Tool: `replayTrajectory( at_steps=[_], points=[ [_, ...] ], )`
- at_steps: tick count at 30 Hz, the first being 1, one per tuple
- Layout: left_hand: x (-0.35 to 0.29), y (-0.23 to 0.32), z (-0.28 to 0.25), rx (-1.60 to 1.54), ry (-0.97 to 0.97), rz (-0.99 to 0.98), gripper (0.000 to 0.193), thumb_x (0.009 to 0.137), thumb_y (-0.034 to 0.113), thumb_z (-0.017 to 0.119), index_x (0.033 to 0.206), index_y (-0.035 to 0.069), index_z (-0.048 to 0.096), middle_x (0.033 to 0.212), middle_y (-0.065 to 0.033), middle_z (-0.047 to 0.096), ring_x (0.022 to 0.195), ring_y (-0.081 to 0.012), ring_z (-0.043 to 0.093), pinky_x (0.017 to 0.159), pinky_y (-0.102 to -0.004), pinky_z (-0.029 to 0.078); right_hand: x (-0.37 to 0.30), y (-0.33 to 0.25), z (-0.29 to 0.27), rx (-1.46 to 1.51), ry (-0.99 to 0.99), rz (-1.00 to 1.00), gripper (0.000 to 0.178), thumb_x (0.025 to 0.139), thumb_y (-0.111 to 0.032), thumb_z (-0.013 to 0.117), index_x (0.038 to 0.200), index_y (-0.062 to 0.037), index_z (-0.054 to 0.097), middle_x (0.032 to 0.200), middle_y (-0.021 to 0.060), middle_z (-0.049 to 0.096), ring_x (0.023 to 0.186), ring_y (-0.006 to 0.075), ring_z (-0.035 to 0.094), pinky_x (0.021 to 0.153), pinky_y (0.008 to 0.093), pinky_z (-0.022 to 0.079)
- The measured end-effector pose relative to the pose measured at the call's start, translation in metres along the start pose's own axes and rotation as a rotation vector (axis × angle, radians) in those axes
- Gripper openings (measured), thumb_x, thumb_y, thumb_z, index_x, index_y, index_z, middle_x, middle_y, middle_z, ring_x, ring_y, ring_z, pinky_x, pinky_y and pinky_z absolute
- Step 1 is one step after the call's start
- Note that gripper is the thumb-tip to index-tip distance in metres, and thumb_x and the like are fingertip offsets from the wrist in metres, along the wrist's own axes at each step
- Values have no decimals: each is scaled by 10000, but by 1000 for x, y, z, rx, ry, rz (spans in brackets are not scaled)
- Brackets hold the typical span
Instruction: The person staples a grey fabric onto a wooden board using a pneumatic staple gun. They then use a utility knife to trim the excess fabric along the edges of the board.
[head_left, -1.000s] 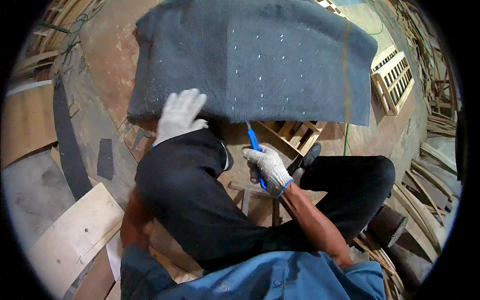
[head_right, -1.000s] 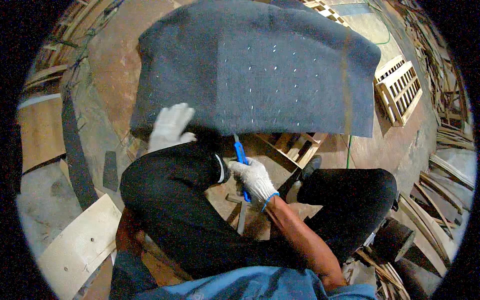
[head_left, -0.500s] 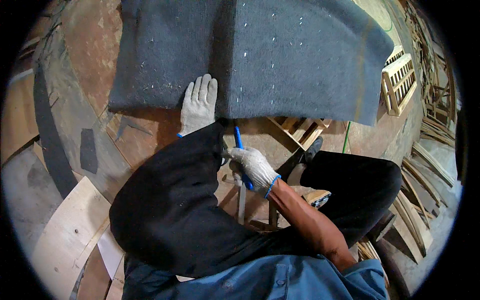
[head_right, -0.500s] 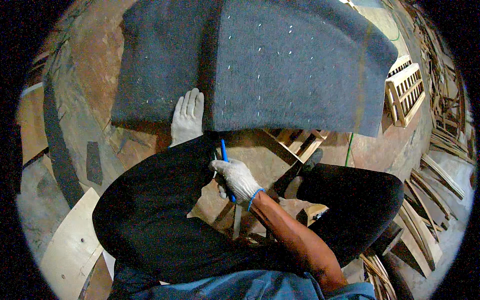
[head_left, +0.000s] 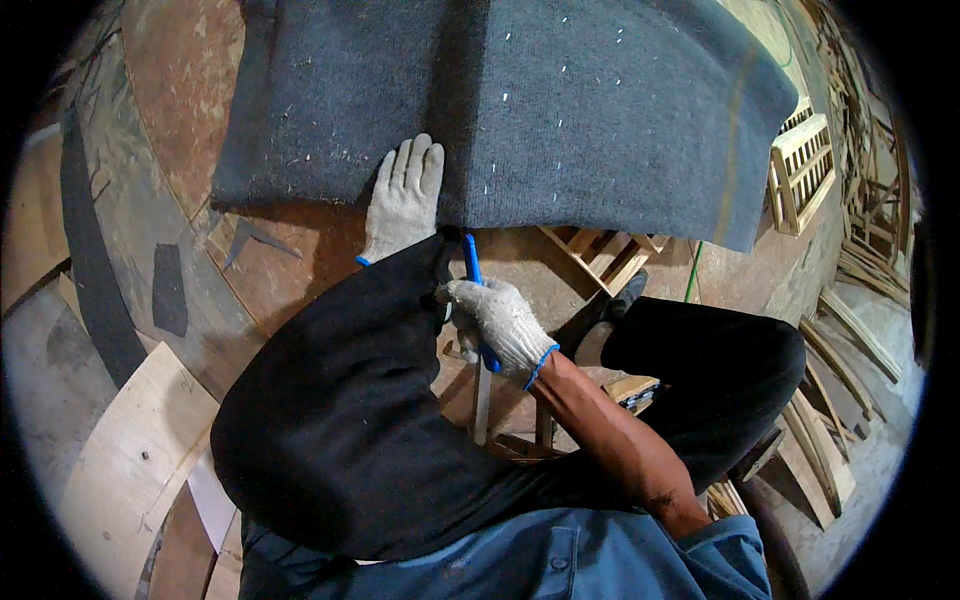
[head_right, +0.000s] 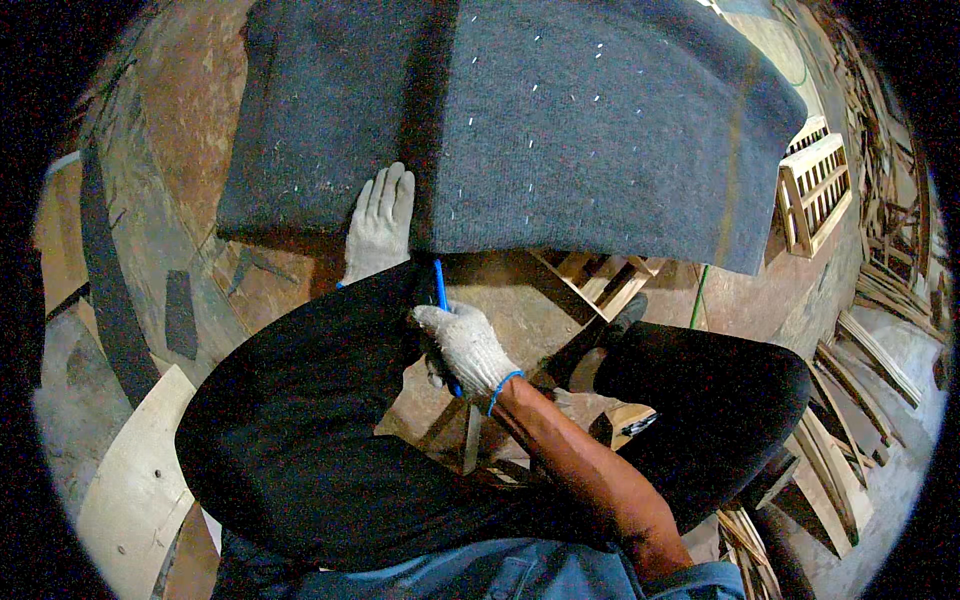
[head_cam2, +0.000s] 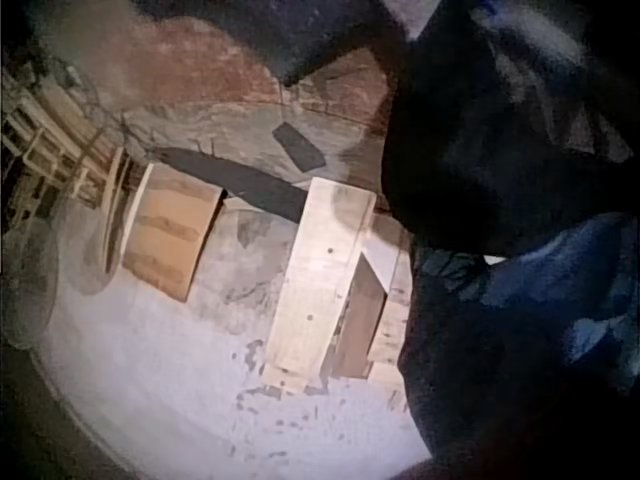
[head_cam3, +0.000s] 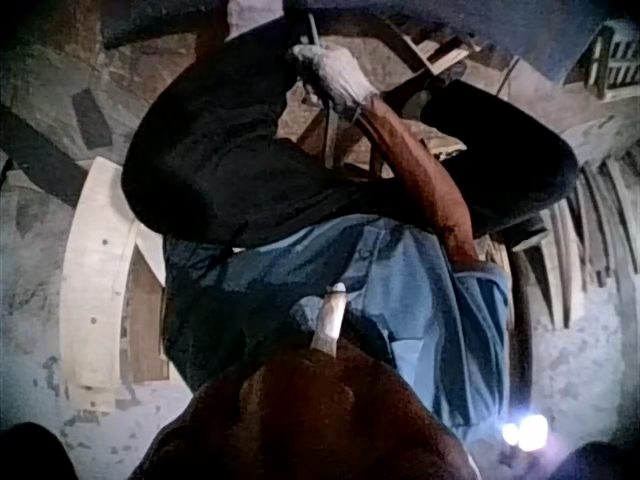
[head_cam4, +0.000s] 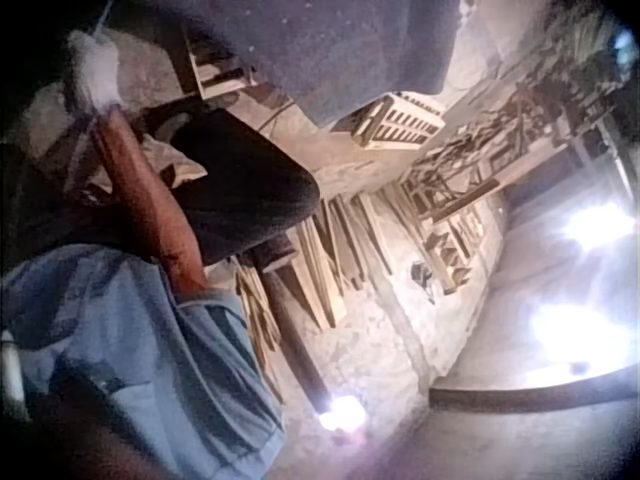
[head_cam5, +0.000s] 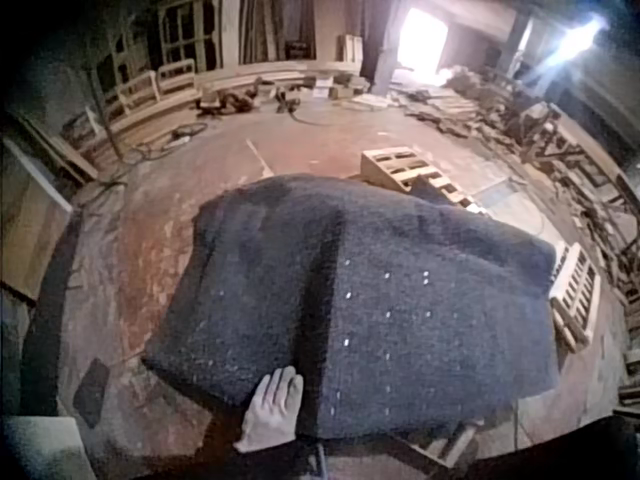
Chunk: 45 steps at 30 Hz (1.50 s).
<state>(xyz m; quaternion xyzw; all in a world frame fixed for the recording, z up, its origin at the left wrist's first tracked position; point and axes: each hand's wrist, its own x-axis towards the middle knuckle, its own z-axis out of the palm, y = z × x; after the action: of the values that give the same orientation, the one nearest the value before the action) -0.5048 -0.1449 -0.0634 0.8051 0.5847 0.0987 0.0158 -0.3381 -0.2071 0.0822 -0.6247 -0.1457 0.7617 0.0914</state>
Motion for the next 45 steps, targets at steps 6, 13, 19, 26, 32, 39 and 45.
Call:
replayTrajectory(
  at_steps=[6,13,19,26,32,39,45],
  points=[
    [-3,2,3,32,-32,-22,654,955,166,451,1558,-17,279,1609,-229,337,1472,-379,364,1242,-486,245,-3,-6,4,-32,20,15,260,984,-278,637,972,-20,667,648,21,546,467,141,521,424,298,438],
    [0,2,7,16,-66,-37,644,963,145,454,1557,-24,271,1607,-234,335,1469,-385,366,1241,-488,250,-2,-22,3,13,4,28,319,972,-331,637,824,-50,602,580,51,538,409,166,509,375,318,381],
    [-6,-1,5,-41,34,-38,637,957,124,458,1548,-32,279,1586,-246,364,1435,-408,412,1211,-493,317,-4,-22,11,137,-11,70,283,993,-317,630,947,-38,653,611,10,510,432,142,491,392,293,379],
    [-3,2,4,-82,53,-41,626,959,114,456,1544,-32,287,1582,-241,371,1433,-405,415,1210,-487,323,8,-25,4,211,-33,32,290,960,-324,658,847,-63,607,581,27,512,401,168,499,368,328,384],
    [-4,4,7,-53,66,-64,630,950,126,483,1542,-3,310,1591,-210,372,1432,-365,431,1209,-462,343,-8,-17,2,-7,18,17,305,966,-310,652,827,-59,549,586,46,530,398,175,501,376,340,386],
    [-6,0,-5,-113,58,-64,651,932,129,500,1545,12,313,1596,-200,374,1437,-374,426,1219,-473,328,-7,-22,-2,100,-46,-22,302,965,-307,652,843,-46,562,590,49,524,391,183,516,380,339,402],
    [-11,-2,11,-112,112,-44,642,944,71,467,1557,10,287,1604,-205,362,1445,-382,416,1222,-475,322,-9,-37,-2,106,-73,27,294,979,-304,629,841,-47,592,593,41,521,392,174,512,377,322,400]
  ],
)
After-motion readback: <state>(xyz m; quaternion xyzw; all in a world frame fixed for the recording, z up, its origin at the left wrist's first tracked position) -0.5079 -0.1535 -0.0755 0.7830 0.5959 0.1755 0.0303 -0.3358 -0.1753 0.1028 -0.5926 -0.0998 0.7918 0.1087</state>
